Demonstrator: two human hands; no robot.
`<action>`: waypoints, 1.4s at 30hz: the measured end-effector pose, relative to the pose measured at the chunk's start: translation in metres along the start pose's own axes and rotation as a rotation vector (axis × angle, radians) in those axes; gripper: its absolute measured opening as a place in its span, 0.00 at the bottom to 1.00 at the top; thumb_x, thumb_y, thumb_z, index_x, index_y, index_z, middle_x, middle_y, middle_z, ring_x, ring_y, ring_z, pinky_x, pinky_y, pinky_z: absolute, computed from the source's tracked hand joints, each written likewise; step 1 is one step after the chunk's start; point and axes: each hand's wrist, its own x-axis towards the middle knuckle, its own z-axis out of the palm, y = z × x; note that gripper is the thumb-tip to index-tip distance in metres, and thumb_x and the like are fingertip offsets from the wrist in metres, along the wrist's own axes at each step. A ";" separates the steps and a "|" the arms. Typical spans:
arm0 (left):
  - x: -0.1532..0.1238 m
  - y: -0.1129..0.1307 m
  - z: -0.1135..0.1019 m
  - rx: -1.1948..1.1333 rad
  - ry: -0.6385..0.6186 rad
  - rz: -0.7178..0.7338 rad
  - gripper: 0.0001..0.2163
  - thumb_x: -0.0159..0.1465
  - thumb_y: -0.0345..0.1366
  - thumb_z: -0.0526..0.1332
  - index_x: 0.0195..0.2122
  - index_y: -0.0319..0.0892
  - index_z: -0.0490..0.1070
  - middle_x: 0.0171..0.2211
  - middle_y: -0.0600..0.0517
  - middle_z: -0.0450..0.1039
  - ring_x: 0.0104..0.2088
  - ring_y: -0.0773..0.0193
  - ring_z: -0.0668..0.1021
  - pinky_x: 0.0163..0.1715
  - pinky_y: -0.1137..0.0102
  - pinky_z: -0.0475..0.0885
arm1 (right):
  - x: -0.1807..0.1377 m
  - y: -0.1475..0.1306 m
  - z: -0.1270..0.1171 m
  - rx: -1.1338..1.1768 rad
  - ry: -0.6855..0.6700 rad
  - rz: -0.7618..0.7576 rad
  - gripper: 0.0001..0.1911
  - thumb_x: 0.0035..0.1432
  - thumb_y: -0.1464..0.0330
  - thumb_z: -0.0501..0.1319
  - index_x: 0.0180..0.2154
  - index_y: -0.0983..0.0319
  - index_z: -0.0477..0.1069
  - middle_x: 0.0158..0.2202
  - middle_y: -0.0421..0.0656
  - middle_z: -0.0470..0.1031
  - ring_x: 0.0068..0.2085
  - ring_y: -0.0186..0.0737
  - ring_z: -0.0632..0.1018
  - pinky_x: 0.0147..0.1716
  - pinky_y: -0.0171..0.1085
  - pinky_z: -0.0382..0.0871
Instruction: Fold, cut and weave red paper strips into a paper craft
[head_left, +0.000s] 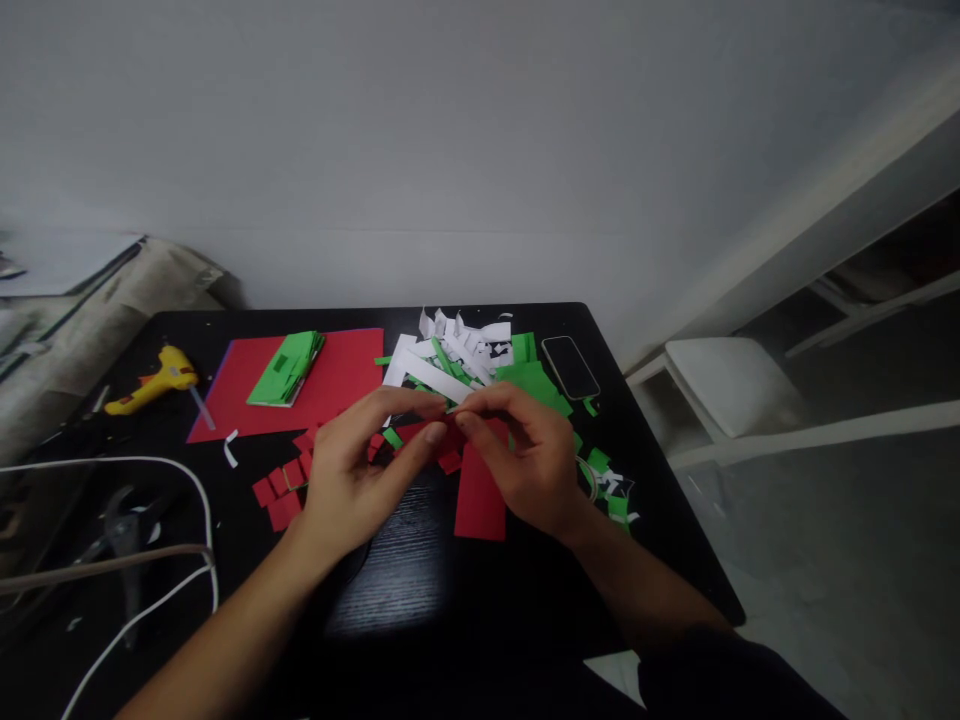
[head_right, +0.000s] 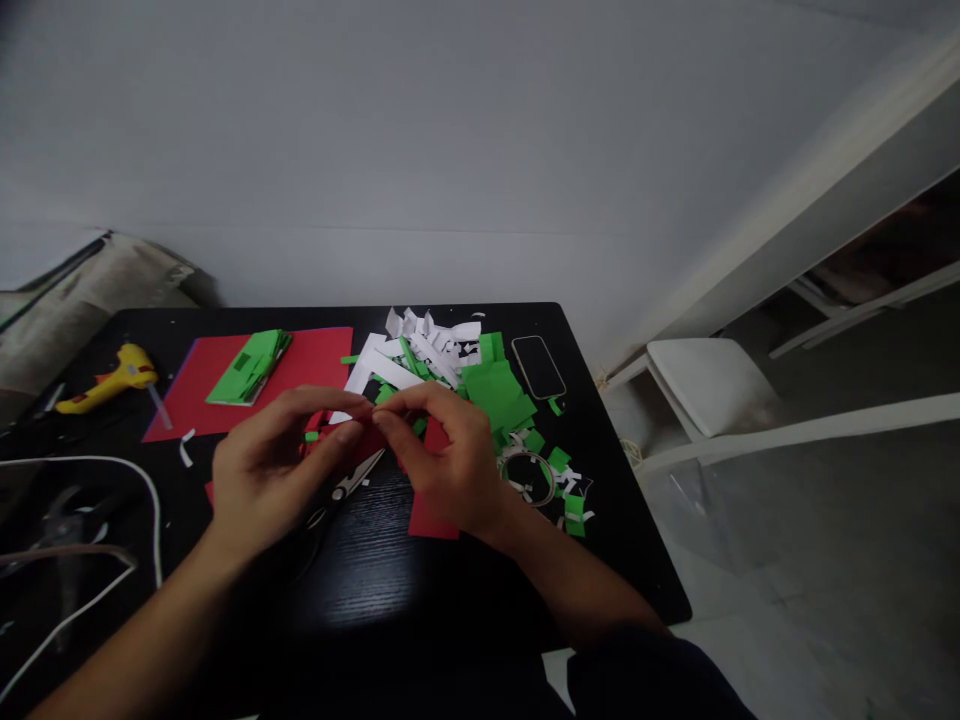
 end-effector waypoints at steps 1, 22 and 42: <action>0.000 0.000 0.001 0.010 0.011 0.001 0.08 0.68 0.32 0.67 0.47 0.47 0.78 0.40 0.53 0.82 0.39 0.64 0.83 0.40 0.67 0.79 | 0.000 0.000 0.000 0.002 0.000 -0.002 0.02 0.66 0.69 0.65 0.38 0.58 0.77 0.34 0.40 0.79 0.37 0.38 0.80 0.39 0.38 0.76; -0.005 0.002 0.001 0.025 0.026 -0.092 0.02 0.71 0.32 0.64 0.40 0.44 0.76 0.33 0.55 0.76 0.30 0.69 0.76 0.32 0.72 0.71 | 0.002 0.003 0.002 0.145 -0.048 0.155 0.06 0.63 0.64 0.70 0.42 0.57 0.81 0.40 0.42 0.85 0.41 0.39 0.85 0.44 0.39 0.80; 0.002 -0.002 -0.004 -0.027 -0.047 -0.204 0.05 0.71 0.36 0.61 0.38 0.45 0.75 0.31 0.55 0.75 0.32 0.67 0.77 0.34 0.71 0.71 | 0.003 0.001 -0.004 -0.144 -0.171 0.070 0.07 0.67 0.65 0.66 0.36 0.60 0.81 0.32 0.40 0.84 0.33 0.37 0.82 0.34 0.36 0.73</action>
